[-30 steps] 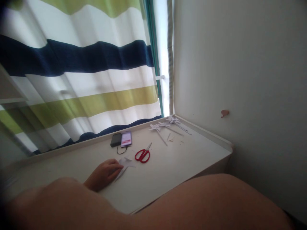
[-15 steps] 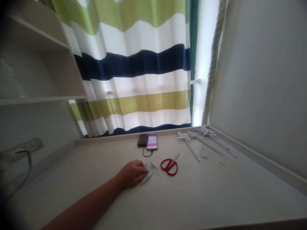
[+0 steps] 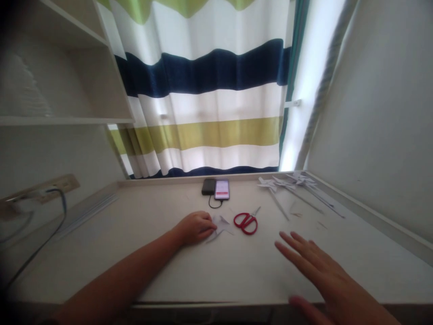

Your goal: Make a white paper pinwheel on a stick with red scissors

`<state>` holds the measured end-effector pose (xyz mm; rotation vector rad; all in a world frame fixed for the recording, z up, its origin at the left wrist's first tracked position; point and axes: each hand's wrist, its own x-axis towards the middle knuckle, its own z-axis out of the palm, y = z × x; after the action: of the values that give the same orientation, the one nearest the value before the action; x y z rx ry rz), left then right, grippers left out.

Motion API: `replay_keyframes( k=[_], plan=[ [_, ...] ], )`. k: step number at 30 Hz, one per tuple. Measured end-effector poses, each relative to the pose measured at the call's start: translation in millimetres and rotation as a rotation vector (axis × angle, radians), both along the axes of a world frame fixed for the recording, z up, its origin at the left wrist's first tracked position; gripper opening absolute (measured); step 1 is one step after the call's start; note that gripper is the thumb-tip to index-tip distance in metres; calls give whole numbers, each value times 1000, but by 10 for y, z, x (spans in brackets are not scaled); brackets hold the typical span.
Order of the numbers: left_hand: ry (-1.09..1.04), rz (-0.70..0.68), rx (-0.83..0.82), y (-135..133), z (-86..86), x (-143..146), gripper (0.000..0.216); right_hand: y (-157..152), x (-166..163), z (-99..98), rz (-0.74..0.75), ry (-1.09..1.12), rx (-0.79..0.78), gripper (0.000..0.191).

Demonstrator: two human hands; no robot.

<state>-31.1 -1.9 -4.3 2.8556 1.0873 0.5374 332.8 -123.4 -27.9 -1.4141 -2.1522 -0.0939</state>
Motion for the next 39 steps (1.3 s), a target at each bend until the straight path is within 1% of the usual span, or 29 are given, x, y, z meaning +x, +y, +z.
replay_keyframes(
  k=[1,3,4,5,7,8,11,13,15,18,20,23,30,34,39],
  plan=[
    [0,-3,-1,6,5,1,24,85,158,-84,-21,-39,-48,62],
    [3,-9,-3,20,19,3,26,240,410,-221,-86,-115,-141,64],
    [7,-13,-5,26,26,5,26,306,493,-249,-151,-137,-175,60],
    [10,-17,-9,32,32,7,26,368,548,-241,-133,-158,-199,58],
    [14,-32,-20,41,40,13,26,506,604,-112,-95,-148,-268,44],
    [15,-40,-25,46,43,17,26,597,623,-7,-121,-143,-277,37],
    [30,-45,-28,65,50,28,28,985,716,322,-243,-155,-301,27],
    [59,-35,-27,84,56,32,29,1290,811,457,-313,-194,-324,23],
    [85,-41,-35,102,58,31,29,1559,884,500,-349,-246,-367,26],
    [95,-47,-38,119,55,28,29,1822,895,449,-351,-336,-456,26],
    [92,-43,-32,126,49,26,30,1903,860,397,-346,-394,-502,25],
    [90,-26,-36,130,43,35,30,1944,816,358,-335,-457,-538,24],
    [53,117,-57,89,9,115,39,2020,785,374,-271,-523,-527,23],
    [8,132,-93,72,-36,142,38,2046,768,354,-251,-556,-519,17],
    [-63,101,-151,45,-71,181,39,2006,819,305,-322,-569,-533,5]
  ],
)
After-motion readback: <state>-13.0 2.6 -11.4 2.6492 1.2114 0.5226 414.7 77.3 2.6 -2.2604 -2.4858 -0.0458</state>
